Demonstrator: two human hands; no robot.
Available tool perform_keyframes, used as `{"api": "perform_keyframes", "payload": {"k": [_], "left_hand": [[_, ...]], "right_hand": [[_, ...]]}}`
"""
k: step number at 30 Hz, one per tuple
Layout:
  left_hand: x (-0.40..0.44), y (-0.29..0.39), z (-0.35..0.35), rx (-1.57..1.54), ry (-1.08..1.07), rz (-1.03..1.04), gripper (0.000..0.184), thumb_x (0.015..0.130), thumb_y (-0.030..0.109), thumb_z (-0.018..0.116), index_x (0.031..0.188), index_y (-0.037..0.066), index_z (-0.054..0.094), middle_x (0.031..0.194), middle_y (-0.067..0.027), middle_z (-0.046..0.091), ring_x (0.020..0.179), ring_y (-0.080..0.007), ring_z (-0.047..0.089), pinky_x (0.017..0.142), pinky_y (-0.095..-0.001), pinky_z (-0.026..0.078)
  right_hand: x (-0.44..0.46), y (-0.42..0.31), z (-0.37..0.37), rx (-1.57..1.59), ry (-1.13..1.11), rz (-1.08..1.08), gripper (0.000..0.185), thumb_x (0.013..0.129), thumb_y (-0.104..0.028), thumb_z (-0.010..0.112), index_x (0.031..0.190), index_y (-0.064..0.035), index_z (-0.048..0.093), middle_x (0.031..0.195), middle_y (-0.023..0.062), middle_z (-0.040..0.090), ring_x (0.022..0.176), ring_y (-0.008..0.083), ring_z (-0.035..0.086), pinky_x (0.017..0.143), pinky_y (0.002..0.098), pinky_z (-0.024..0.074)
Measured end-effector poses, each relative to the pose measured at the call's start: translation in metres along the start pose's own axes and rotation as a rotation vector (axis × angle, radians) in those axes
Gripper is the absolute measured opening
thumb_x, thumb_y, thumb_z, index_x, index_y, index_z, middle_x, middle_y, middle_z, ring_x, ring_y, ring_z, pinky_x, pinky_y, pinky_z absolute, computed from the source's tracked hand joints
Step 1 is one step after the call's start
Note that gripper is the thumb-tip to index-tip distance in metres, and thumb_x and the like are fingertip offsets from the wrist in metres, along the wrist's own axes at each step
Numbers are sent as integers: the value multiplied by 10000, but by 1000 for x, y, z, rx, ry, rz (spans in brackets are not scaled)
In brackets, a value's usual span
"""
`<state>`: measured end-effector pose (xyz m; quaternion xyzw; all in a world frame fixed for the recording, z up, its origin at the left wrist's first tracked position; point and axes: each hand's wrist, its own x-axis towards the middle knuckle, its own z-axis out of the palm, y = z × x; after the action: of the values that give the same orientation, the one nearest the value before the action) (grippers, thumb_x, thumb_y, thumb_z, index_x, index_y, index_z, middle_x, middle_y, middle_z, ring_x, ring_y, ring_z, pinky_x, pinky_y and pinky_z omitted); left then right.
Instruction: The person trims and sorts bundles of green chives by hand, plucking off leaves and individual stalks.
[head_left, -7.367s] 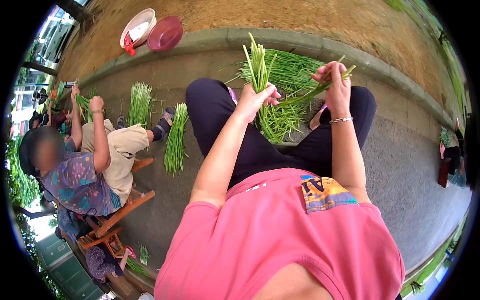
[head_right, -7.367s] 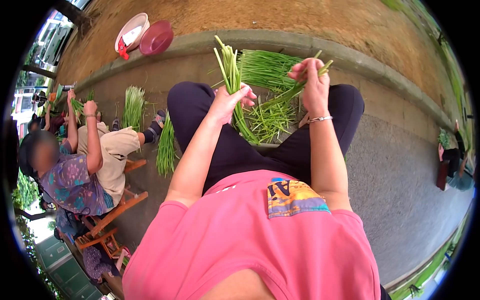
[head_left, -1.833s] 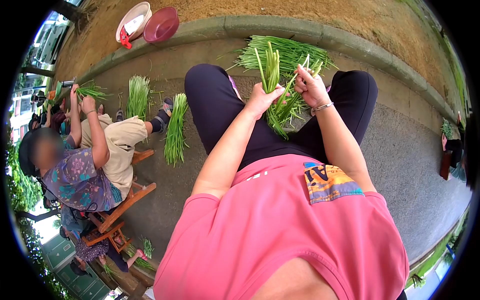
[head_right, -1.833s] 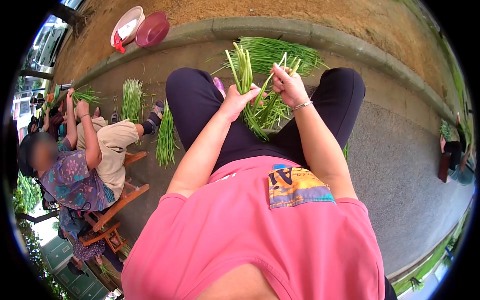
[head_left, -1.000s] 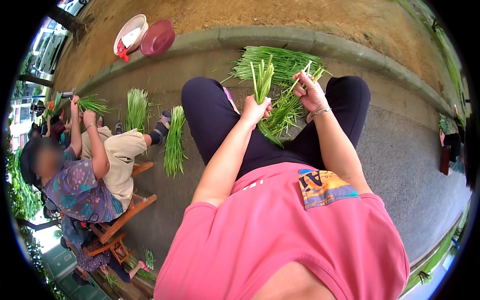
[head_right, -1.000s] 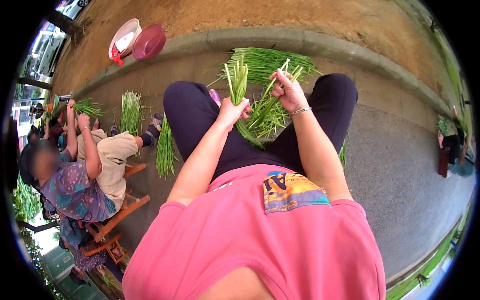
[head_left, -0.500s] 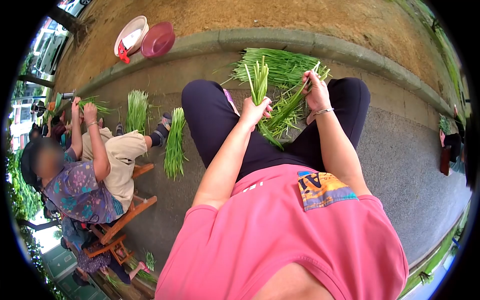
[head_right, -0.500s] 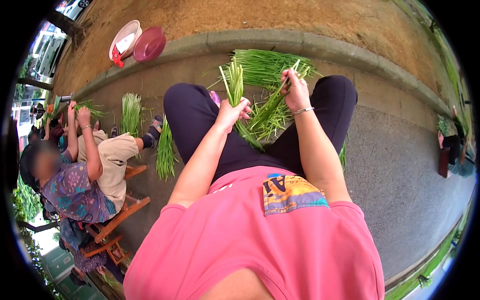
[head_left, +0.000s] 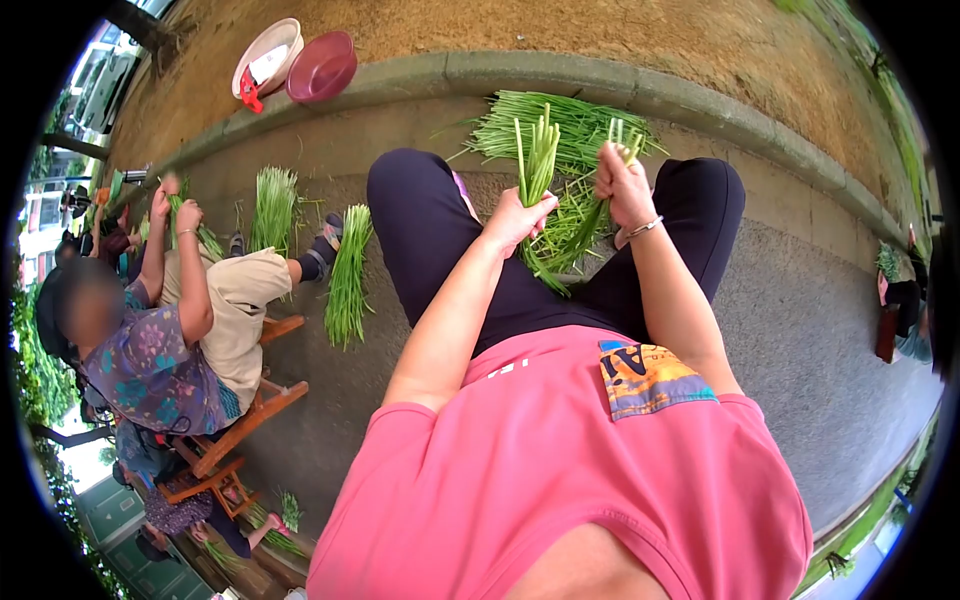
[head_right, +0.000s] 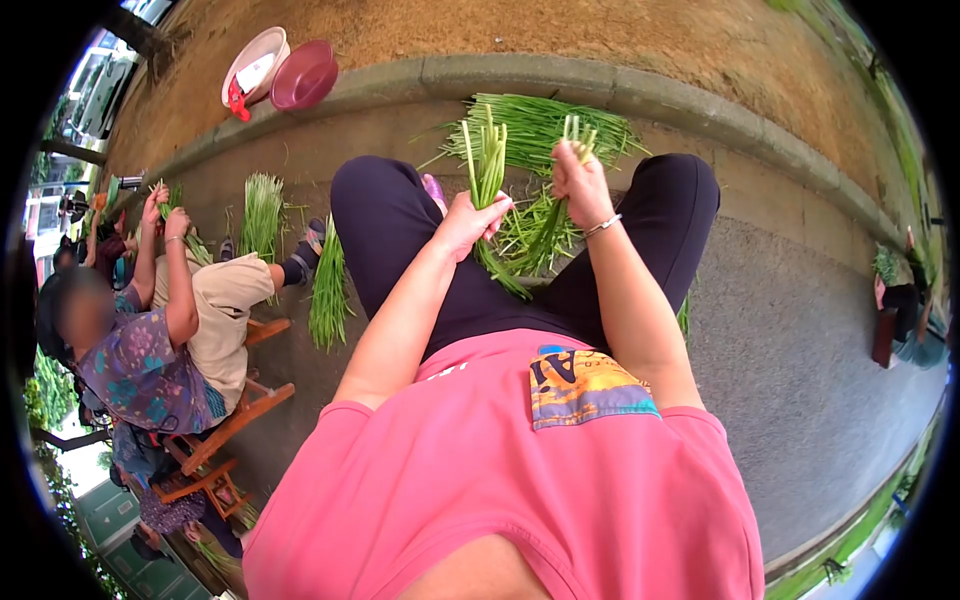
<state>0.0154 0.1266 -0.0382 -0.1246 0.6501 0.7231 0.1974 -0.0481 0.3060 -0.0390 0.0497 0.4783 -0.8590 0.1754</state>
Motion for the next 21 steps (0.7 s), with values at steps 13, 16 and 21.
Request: {"api": "perform_keyframes", "payload": {"k": [13, 16, 21], "left_hand": [[-4, 12, -2, -247, -261, 15, 239, 837, 204, 576, 983, 18, 541, 666, -43, 549, 526, -89, 485, 455, -203, 381], [-5, 13, -3, -288, -257, 0, 256, 854, 230, 549, 1003, 22, 541, 769, -65, 579, 613, -116, 535, 487, -222, 421], [-8, 15, -3, -298, -244, -12, 282, 859, 252, 541, 1030, 28, 531, 806, -87, 601, 566, -112, 537, 526, -219, 451]], "right_hand": [[-10, 3, 19, -95, -89, 86, 172, 756, -150, 678, 714, -68, 534, 539, -56, 428, 422, 39, 329, 393, 198, 249], [-9, 5, 15, -29, -130, 129, 158, 778, -150, 654, 750, -67, 524, 528, -50, 412, 418, 46, 314, 402, 201, 251], [-8, 7, 13, 47, -170, 167, 130, 805, -148, 622, 788, -62, 525, 546, -40, 431, 419, 45, 309, 404, 201, 252]]}}
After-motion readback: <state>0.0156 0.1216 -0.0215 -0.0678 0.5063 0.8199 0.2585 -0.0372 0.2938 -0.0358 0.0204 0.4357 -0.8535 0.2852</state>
